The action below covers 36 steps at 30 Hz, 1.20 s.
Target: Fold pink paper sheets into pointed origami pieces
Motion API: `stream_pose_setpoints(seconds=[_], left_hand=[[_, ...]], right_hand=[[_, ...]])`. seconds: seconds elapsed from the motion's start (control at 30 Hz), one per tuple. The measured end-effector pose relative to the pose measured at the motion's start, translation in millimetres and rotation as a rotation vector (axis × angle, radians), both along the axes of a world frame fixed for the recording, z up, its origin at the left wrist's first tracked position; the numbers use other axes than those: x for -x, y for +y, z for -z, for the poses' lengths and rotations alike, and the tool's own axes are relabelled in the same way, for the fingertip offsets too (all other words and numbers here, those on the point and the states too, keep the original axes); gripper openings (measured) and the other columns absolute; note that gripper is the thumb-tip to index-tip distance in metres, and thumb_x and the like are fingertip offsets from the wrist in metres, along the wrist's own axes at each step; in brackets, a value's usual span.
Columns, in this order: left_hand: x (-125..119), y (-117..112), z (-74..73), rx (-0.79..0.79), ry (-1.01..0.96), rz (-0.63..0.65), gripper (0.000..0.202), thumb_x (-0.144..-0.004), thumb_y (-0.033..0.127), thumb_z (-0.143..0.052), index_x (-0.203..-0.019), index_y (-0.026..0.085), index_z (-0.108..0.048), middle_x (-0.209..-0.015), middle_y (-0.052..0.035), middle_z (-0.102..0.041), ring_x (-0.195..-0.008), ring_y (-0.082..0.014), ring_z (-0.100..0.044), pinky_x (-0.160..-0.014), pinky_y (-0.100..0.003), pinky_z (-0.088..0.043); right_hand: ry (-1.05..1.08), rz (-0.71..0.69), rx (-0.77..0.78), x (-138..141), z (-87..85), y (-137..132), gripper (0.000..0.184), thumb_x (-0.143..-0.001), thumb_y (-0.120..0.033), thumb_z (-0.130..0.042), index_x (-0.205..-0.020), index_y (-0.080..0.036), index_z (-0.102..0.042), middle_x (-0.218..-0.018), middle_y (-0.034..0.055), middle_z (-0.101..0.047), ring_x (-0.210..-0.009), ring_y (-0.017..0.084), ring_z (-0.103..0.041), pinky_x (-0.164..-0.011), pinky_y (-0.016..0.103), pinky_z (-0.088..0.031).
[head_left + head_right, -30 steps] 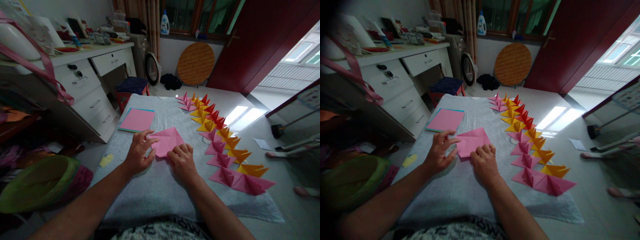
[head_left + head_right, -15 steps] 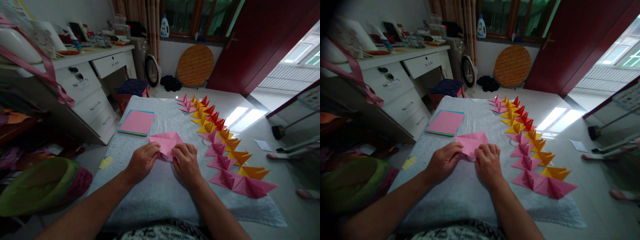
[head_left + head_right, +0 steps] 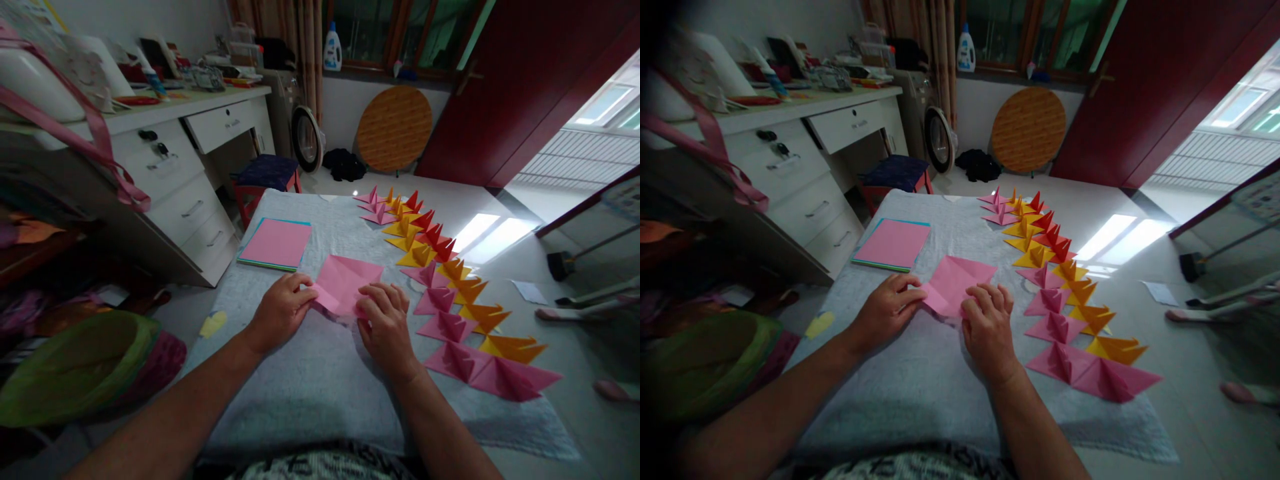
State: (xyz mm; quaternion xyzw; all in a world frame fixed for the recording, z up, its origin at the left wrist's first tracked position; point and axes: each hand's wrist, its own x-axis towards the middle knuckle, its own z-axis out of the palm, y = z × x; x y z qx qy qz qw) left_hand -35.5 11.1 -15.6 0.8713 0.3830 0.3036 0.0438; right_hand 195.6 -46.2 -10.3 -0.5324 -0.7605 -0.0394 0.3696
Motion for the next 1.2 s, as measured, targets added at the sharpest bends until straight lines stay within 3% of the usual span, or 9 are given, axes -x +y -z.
stream_pose_setpoints(seconds=[0.13, 0.23, 0.47, 0.77, 0.93, 1.07, 1.2], left_hand=[[3, 2, 2.6, 0.057, 0.158, 0.057, 0.014, -0.087, 0.009, -0.064, -0.090, 0.020, -0.073, -0.095, -0.0048, -0.066, -0.088, -0.0193, -0.058, -0.078, -0.032, -0.049], [1, -1, 0.7, 0.085, 0.204, 0.059, 0.010, -0.087, 0.009, -0.066, -0.088, 0.018, -0.072, -0.090, -0.0043, -0.066, -0.088, -0.0196, -0.057, -0.078, -0.031, -0.048], [1, -2, -3.4, 0.122, 0.318, -0.002, 0.009, -0.088, 0.011, -0.066, -0.081, 0.017, -0.069, -0.089, -0.0046, -0.066, -0.086, -0.0200, -0.057, -0.076, -0.032, -0.046], [3, -7, -23.1, 0.014, 0.485, -0.101, 0.015, -0.092, 0.012, -0.059, -0.080, 0.017, -0.067, -0.089, -0.0061, -0.066, -0.085, -0.0226, -0.057, -0.074, -0.035, -0.043], [3, -6, -20.3, 0.062, 0.472, -0.139, 0.015, -0.092, 0.012, -0.056, -0.083, 0.017, -0.067, -0.088, -0.0056, -0.065, -0.083, -0.0207, -0.059, -0.074, -0.033, -0.044], [3, -4, -11.6, 0.214, 0.357, -0.065, 0.014, -0.090, 0.013, -0.059, -0.091, 0.020, -0.070, -0.099, -0.0032, -0.064, -0.080, -0.0148, -0.061, -0.072, -0.026, -0.045], [5, -2, -9.7, 0.336, 0.293, -0.013, 0.015, -0.089, 0.014, -0.060, -0.087, 0.021, -0.072, -0.100, -0.0015, -0.063, -0.083, -0.0131, -0.063, -0.073, -0.022, -0.046]], right_hand=[[-0.056, -0.053, 0.205, 0, 4.8, 2, 0.024, -0.074, -0.007, -0.060, -0.093, -0.021, -0.065, -0.108, 0.0069, -0.070, -0.112, 0.026, -0.059, -0.114, 0.051, -0.022], [-0.086, -0.103, 0.275, 0, 7.0, 3, 0.029, -0.079, -0.008, -0.061, -0.104, -0.021, -0.067, -0.116, 0.0077, -0.069, -0.113, 0.025, -0.060, -0.113, 0.049, -0.026], [-0.046, -0.188, 0.267, -3, 11.3, 9, 0.009, -0.089, -0.016, -0.067, -0.088, -0.022, -0.074, -0.102, 0.0050, -0.075, -0.099, 0.022, -0.065, -0.093, 0.039, -0.040], [0.079, -0.318, 0.246, 5, 9.8, 5, 0.011, -0.094, -0.017, -0.062, -0.089, -0.019, -0.071, -0.088, 0.0046, -0.075, -0.082, 0.019, -0.065, -0.082, 0.035, -0.043], [0.072, -0.379, 0.241, 16, 12.1, 5, 0.008, -0.093, -0.016, -0.062, -0.092, -0.020, -0.070, -0.098, 0.0068, -0.075, -0.093, 0.022, -0.065, -0.087, 0.036, -0.046], [0.073, -0.352, 0.284, 21, 14.8, 6, 0.010, -0.092, -0.013, -0.061, -0.089, -0.018, -0.069, -0.093, 0.0080, -0.075, -0.089, 0.022, -0.065, -0.084, 0.034, -0.048], [0.137, -0.296, 0.321, 21, 14.4, 5, 0.014, -0.093, -0.015, -0.057, -0.086, -0.019, -0.069, -0.087, 0.0072, -0.074, -0.083, 0.020, -0.066, -0.078, 0.031, -0.049]])
